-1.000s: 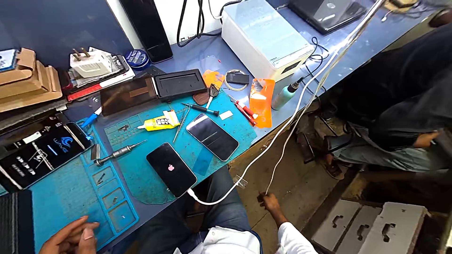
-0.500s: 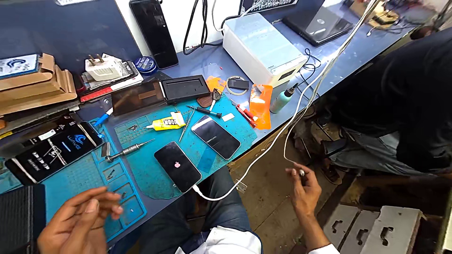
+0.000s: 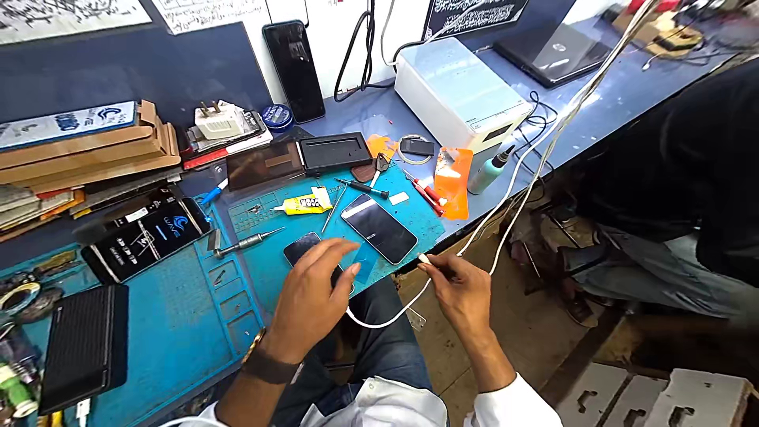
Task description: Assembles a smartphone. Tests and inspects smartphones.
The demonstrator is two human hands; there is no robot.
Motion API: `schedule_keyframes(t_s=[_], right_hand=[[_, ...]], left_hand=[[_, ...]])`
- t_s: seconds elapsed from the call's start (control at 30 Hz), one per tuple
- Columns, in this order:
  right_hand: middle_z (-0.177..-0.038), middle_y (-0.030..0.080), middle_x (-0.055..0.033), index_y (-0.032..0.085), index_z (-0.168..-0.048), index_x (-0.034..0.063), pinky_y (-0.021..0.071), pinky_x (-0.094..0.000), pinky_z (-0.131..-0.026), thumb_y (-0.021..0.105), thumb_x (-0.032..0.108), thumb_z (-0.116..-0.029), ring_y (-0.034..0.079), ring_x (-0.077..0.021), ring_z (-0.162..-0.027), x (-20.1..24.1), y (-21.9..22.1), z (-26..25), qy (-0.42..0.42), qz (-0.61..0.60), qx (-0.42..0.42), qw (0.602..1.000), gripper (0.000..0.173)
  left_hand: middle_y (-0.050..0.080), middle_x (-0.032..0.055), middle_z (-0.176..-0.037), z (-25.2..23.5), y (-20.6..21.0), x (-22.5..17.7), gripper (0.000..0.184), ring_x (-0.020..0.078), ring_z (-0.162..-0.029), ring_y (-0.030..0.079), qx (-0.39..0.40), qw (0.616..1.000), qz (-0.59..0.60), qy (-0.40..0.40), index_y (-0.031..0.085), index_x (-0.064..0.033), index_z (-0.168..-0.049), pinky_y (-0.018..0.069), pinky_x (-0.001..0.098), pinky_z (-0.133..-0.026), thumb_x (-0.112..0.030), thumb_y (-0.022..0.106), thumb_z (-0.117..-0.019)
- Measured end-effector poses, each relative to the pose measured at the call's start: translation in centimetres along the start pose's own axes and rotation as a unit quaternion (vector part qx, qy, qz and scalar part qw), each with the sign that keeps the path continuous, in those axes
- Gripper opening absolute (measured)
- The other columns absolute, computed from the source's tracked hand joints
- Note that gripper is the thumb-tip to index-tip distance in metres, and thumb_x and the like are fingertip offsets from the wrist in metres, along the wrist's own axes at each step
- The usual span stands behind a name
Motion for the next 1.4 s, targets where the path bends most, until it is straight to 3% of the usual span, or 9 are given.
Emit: schedule_keyframes(t_s=[0.1, 0.23, 0.47, 0.67, 0.83, 1.0, 1.1, 1.23, 1.4], right_hand=[[-0.096, 0.074, 0.0039, 0.082, -0.102, 0.0174, 0.0595, -0.0296, -0.074, 0.075, 0.019, -0.093, 0.069, -0.0069, -0.085, 0.0, 0.8, -0.2, 0.004, 0.036, 0.013, 0.999, 0.011], [-0.095, 0.07, 0.0036, 0.082, -0.106, 0.0203, 0.0576, -0.03, -0.071, 0.073, 0.021, -0.095, 0.067, -0.008, -0.083, -0.2, 1.4, 0.1, 0.025, 0.048, 0.028, 0.998, 0.014], [-0.088, 0.068, 0.0048, 0.082, -0.106, 0.0218, 0.0548, -0.0289, -0.065, 0.073, 0.025, -0.0953, 0.064, -0.0074, -0.077, -0.1, 1.5, 0.2, 0.03, 0.07, 0.018, 0.997, 0.014], [-0.081, 0.063, 0.0026, 0.082, -0.102, 0.0186, 0.0524, -0.0321, -0.06, 0.07, 0.025, -0.0959, 0.061, -0.0111, -0.071, 0.2, 2.0, 0.4, 0.008, 0.083, -0.009, 0.996, 0.015], [-0.078, 0.06, 0.0015, 0.082, -0.099, 0.0138, 0.0502, -0.0289, -0.061, 0.07, 0.021, -0.0953, 0.058, -0.0109, -0.07, 0.2, 2.5, 0.3, -0.024, 0.069, -0.035, 0.997, 0.015], [-0.08, 0.06, 0.0011, 0.081, -0.097, 0.0131, 0.0514, -0.0297, -0.061, 0.069, 0.02, -0.0953, 0.06, -0.0116, -0.071, 0.3, 2.8, 0.0, -0.028, 0.072, -0.024, 0.997, 0.014], [-0.084, 0.065, 0.0009, 0.081, -0.1, 0.0157, 0.055, -0.0325, -0.064, 0.07, 0.025, -0.0956, 0.064, -0.0132, -0.077, 0.5, 2.6, -0.3, -0.032, 0.093, -0.001, 0.995, 0.015], [-0.101, 0.07, -0.0015, 0.079, -0.111, 0.0165, 0.0549, -0.0375, -0.079, 0.072, 0.031, -0.094, 0.065, -0.0183, -0.093, 0.7, 1.1, -0.5, -0.035, 0.083, -0.006, 0.996, 0.024], [-0.107, 0.071, -0.0058, 0.078, -0.114, 0.0125, 0.056, -0.0406, -0.083, 0.072, 0.028, -0.0958, 0.067, -0.0212, -0.097, 0.0, 0.3, -1.6, -0.036, 0.051, -0.019, 0.998, 0.025]], left_hand=[[0.059, 0.0085, -0.143, -2.4, 1.5, 0.4, 0.04, 0.0266, -0.131, 0.058, 0.03, 0.997, -0.065, -0.026, 0.062, -0.0118, -0.139, 0.0479, 0.0514, -0.109, -0.031, 0.057, -0.104], [0.05, 0.0157, -0.153, -4.4, 3.5, 0.7, 0.048, 0.0325, -0.145, 0.045, 0.043, 0.992, -0.111, -0.05, 0.055, -0.0093, -0.146, 0.0347, 0.054, -0.12, -0.029, 0.06, -0.1028], [0.05, 0.0228, -0.151, -7.5, 6.1, 1.2, 0.054, 0.036, -0.145, 0.044, 0.1, 0.976, -0.18, -0.073, 0.048, -0.0048, -0.15, 0.0235, 0.0578, -0.124, -0.005, 0.056, -0.0967], [0.065, 0.0194, -0.128, -8.5, 5.9, 1.3, 0.048, 0.0354, -0.124, 0.061, 0.076, 0.984, -0.143, -0.079, 0.053, -0.0045, -0.14, 0.0377, 0.0562, -0.114, -0.002, 0.058, -0.0925], [0.067, 0.0194, -0.117, -8.8, 5.5, 1.5, 0.045, 0.0362, -0.116, 0.064, 0.069, 0.985, -0.118, -0.108, 0.052, -0.0031, -0.136, 0.0402, 0.0564, -0.11, -0.002, 0.058, -0.0913], [0.068, 0.0183, -0.117, -8.4, 5.4, 1.8, 0.043, 0.0345, -0.117, 0.063, 0.064, 0.986, -0.097, -0.115, 0.051, -0.0034, -0.135, 0.0386, 0.0544, -0.112, -0.002, 0.057, -0.0916], [0.063, 0.016, -0.134, -7.4, 4.7, 1.5, 0.054, 0.0306, -0.132, 0.057, 0.056, 0.991, -0.051, -0.106, 0.046, -0.0055, -0.145, 0.0336, 0.0521, -0.12, -0.001, 0.056, -0.0929], [0.05, 0.0037, -0.156, -3.5, 0.2, 0.4, 0.06, 0.0209, -0.144, 0.047, -0.042, 0.998, 0.031, -0.04, 0.047, -0.0111, -0.152, 0.0402, 0.0483, -0.118, -0.005, 0.05, -0.093], [0.069, 0.0107, -0.13, 3.2, -6.7, 4.1, 0.037, 0.024, -0.121, 0.066, -0.196, 0.974, 0.117, 0.009, 0.062, 0.0013, -0.129, 0.055, 0.0468, -0.106, -0.002, 0.049, -0.0949]])
Point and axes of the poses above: each hand's wrist, its own z-axis away from the middle knuckle, its own y-axis out of the palm, x = y × z, the point moved 9 cm from there along -z, towards the middle knuckle
